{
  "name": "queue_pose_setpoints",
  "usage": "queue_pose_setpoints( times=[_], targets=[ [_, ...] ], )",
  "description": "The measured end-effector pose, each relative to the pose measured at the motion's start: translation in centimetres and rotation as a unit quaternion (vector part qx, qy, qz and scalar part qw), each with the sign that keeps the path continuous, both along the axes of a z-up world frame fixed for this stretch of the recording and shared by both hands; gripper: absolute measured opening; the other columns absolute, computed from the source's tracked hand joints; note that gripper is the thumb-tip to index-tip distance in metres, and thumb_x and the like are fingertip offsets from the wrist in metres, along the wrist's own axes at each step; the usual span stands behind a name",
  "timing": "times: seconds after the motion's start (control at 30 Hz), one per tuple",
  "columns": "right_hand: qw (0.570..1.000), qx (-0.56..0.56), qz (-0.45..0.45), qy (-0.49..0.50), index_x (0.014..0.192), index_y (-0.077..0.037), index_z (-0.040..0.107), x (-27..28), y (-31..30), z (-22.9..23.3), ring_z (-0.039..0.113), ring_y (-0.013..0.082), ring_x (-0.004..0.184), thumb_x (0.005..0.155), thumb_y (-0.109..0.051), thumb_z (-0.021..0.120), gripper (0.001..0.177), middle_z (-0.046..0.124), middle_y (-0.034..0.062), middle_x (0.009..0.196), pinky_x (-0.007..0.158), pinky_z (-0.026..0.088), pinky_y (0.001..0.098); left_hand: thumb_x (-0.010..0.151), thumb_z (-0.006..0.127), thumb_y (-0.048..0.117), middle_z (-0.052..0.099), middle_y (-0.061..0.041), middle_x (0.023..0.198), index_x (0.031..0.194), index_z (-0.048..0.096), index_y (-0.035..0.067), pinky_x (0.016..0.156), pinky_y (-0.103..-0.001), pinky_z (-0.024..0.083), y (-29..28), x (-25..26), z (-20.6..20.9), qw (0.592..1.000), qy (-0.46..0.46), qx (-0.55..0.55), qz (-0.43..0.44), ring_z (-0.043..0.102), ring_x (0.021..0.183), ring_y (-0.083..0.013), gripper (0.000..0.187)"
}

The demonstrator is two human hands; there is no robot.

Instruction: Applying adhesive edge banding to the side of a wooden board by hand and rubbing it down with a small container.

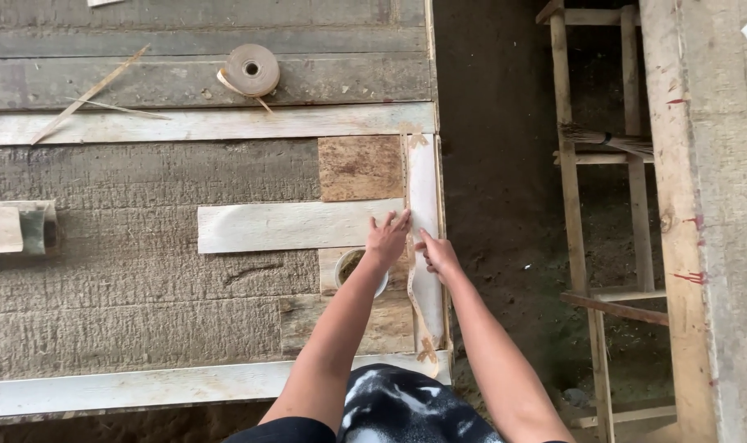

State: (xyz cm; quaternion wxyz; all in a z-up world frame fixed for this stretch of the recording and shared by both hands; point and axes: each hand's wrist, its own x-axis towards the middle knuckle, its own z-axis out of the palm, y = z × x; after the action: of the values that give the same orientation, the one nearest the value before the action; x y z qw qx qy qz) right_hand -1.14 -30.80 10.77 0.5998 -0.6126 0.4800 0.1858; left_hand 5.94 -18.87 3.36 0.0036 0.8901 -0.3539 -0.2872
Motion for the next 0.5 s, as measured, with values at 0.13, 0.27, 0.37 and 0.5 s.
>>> queue_pose_setpoints(
  times=[0.13,0.27,0.37,0.5],
  targets=[
    [1.000,0.002,-0.008,-0.017,0.104,0.010,0.071,0.0,-0.5,0.0,0.030,0.0033,0.041,0.101,-0.035,0.060,0.046,0.032,-0.0041,0.055,0.037,0.027,0.0176,0.101,0.049,0.014,0.024,0.011,0.168,0.154,0.045,0.025,0.113,-0.067,0.033,0.1,0.4,0.6,1.000,-0.003,-0.020,0.006,0.027,0.150,-0.0235,0.055],
    [0.999,0.005,-0.017,-0.039,0.102,0.007,0.072,-0.6,-1.0,-0.2,0.030,0.0028,0.043,0.102,-0.031,0.059,0.040,0.030,-0.0046,0.055,0.037,0.026,0.0169,0.099,0.046,0.008,0.030,0.007,0.165,0.156,0.042,0.024,0.113,-0.070,0.033,0.3,0.3,0.9,1.000,0.021,-0.021,-0.003,0.028,0.151,-0.0251,0.060],
    [0.999,0.007,-0.019,-0.049,0.103,0.006,0.072,-0.8,-0.9,-0.4,0.028,0.0029,0.043,0.101,-0.029,0.060,0.038,0.029,-0.0045,0.056,0.037,0.025,0.0170,0.099,0.046,0.007,0.030,0.007,0.165,0.156,0.042,0.024,0.114,-0.069,0.033,0.3,0.5,1.6,1.000,0.014,-0.009,-0.010,0.027,0.151,-0.0250,0.060],
    [0.998,0.003,-0.010,-0.055,0.102,0.005,0.073,-1.0,-0.7,0.2,0.029,0.0024,0.044,0.100,-0.027,0.062,0.034,0.030,-0.0055,0.057,0.038,0.025,0.0173,0.100,0.046,0.009,0.030,0.009,0.165,0.155,0.043,0.024,0.114,-0.070,0.032,0.4,0.6,1.0,1.000,0.016,-0.003,-0.012,0.026,0.151,-0.0247,0.057]
  ],
)
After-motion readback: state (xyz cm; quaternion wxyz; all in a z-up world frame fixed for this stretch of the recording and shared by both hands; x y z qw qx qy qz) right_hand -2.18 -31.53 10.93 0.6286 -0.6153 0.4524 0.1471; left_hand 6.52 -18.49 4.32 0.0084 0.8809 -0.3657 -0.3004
